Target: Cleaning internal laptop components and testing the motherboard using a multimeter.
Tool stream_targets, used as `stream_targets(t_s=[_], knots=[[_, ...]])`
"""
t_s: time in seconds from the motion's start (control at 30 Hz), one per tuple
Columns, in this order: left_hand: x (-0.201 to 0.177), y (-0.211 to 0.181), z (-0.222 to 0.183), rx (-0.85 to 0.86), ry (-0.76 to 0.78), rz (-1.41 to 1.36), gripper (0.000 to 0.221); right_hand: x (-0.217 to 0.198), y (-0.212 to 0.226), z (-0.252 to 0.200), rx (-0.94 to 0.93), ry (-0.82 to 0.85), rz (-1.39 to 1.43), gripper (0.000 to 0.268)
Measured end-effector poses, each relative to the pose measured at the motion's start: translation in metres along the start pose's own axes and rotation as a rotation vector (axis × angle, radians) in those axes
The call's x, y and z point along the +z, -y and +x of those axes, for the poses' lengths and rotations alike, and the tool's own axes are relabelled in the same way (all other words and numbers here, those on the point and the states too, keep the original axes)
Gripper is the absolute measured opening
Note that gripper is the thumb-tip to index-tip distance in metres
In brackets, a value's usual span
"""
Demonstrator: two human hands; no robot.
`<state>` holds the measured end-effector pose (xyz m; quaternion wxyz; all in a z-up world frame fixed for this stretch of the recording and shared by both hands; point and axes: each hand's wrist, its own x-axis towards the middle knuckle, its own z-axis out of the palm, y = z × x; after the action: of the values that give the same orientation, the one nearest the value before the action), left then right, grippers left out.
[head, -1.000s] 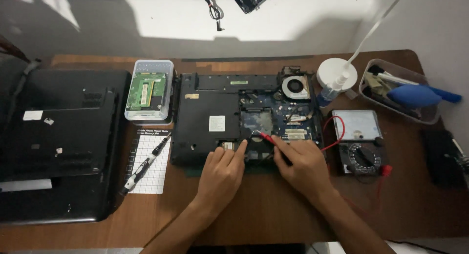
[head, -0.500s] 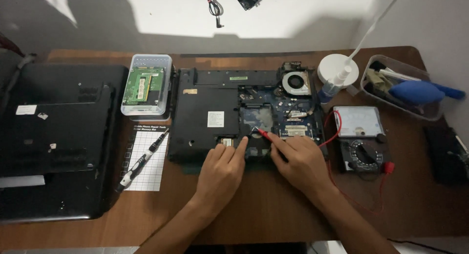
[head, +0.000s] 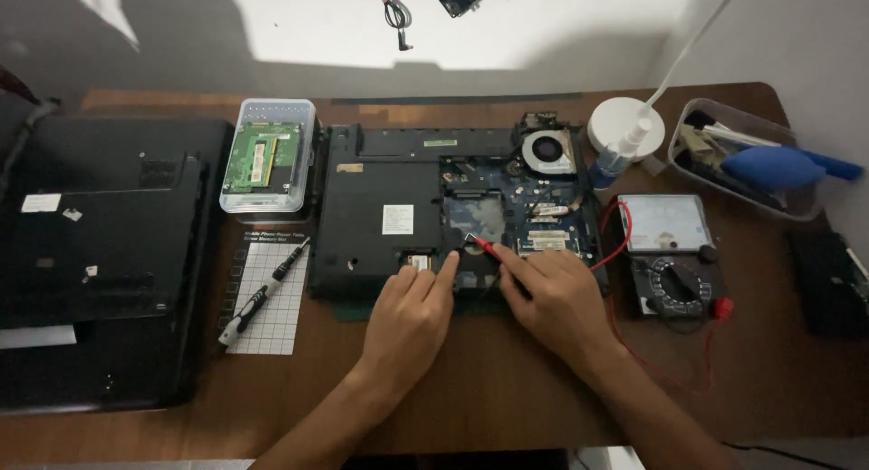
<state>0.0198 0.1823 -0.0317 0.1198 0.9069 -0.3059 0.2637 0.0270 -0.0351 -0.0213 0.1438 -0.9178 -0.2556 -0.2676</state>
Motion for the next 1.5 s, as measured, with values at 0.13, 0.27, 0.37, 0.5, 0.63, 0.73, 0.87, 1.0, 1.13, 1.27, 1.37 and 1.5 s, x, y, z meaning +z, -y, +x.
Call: stream_targets(t_s=[0.13, 0.27, 0.37, 0.5, 0.63, 0.73, 0.87, 1.0, 1.13, 1.27, 1.37, 1.5], knots=[[0.000, 0.000, 0.000, -0.008, 0.002, -0.009, 0.037, -0.002, 0.001, 0.001, -0.008, 0.005, -0.011, 0.026], [-0.004, 0.000, 0.002, -0.005, -0.029, -0.004, 0.032, -0.002, 0.002, 0.001, -0.013, -0.012, 0.005, 0.026], [-0.011, 0.000, 0.004, -0.009, -0.042, 0.017, 0.030, -0.001, 0.002, 0.000, -0.008, -0.012, 0.004, 0.026], [-0.011, -0.001, 0.002, -0.004, -0.050, 0.027, 0.032, -0.003, 0.004, 0.003, -0.038, -0.011, 0.023, 0.026], [-0.011, 0.001, 0.003, 0.019, -0.104, 0.027, 0.027, -0.003, 0.006, 0.007, -0.043, -0.017, 0.031, 0.026], [-0.013, 0.000, 0.004, 0.015, -0.093, 0.055, 0.026, 0.000, 0.003, 0.007, -0.077, -0.013, 0.011, 0.027], [-0.015, -0.001, 0.004, 0.004, -0.055, 0.046, 0.029, 0.003, 0.000, 0.012, -0.103, 0.006, 0.003, 0.029], [-0.008, 0.000, 0.002, 0.015, -0.075, 0.054, 0.028, 0.007, 0.000, 0.014, -0.103, -0.004, 0.008, 0.027], [-0.010, -0.001, 0.001, -0.018, -0.041, 0.053, 0.031, 0.007, -0.002, 0.013, -0.092, 0.023, 0.036, 0.031], [-0.010, 0.000, 0.004, -0.044, -0.017, -0.007, 0.034, 0.006, -0.007, 0.015, -0.011, 0.028, 0.024, 0.030], [-0.007, 0.003, 0.007, -0.028, 0.018, 0.007, 0.039, 0.006, -0.011, 0.014, 0.021, -0.002, 0.012, 0.027], [-0.004, 0.003, 0.019, -0.013, 0.006, 0.055, 0.039, 0.008, -0.014, 0.014, 0.002, -0.032, -0.032, 0.030]])
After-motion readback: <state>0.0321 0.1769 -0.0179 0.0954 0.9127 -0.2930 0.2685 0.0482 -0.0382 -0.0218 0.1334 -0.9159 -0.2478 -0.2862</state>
